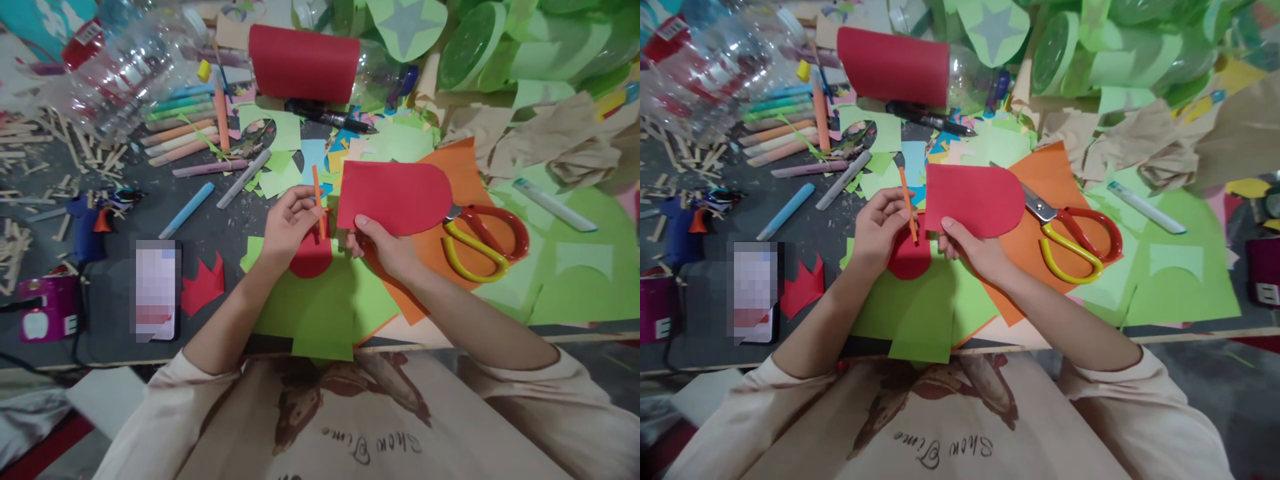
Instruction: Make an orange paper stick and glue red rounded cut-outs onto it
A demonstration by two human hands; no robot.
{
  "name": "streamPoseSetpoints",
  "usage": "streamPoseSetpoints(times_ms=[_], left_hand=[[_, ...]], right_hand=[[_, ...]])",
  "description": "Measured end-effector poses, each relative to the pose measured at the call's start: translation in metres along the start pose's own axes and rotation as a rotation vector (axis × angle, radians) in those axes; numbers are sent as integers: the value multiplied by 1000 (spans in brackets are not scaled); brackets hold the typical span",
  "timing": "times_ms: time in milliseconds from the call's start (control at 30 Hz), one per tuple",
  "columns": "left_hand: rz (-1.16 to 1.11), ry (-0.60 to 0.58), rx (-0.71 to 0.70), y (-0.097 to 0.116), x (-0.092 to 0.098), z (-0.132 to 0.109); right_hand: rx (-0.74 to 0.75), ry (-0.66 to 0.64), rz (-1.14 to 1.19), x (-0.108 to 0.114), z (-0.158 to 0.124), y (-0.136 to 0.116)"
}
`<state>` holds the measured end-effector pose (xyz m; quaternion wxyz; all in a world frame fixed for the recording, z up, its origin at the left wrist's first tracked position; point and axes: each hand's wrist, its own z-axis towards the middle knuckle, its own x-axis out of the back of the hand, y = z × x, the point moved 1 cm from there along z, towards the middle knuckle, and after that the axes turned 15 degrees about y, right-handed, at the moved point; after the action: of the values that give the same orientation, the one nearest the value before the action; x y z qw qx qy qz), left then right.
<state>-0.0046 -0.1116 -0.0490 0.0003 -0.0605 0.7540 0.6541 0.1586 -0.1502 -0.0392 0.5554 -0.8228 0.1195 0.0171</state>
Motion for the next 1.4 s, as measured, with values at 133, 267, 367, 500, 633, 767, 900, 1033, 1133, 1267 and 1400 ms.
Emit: streamPoseSetpoints(times_ms=[133, 267, 367, 500, 633, 767, 900, 1033, 1133, 1267, 1400], left_hand=[[13, -36, -25, -2, 3, -2], [24, -39, 9, -3, 4, -5], [11, -46, 36, -3, 4, -5], [-23, -60, 72, -2, 6, -3], [-30, -66, 73, -1, 7, -3], [-16, -84, 35, -2, 7, -3], [-16, -76, 43, -1, 7, -2], [-20, -89, 44, 0, 7, -3], [0, -87, 38, 0, 7, -3], [23, -88, 23, -2, 7, -2], [26, -100, 9, -2, 7, -2]], right_hand=[[-31, -17, -61, -1, -2, 0], [-49, -24, -96, -3, -3, -1], [-42, -11, -131, -3, -4, -1], [-23, -19, -151, -3, -5, -1], [2, -26, -138, -2, -5, 0], [3, -22, -144, -2, -6, 0], [-3, -23, -160, -2, -5, 0], [-13, -15, -144, -2, -6, 0], [-16, -8, -139, -2, -6, -1], [-22, -6, -138, -3, -5, -1], [-34, 7, -126, -3, -5, -1]])
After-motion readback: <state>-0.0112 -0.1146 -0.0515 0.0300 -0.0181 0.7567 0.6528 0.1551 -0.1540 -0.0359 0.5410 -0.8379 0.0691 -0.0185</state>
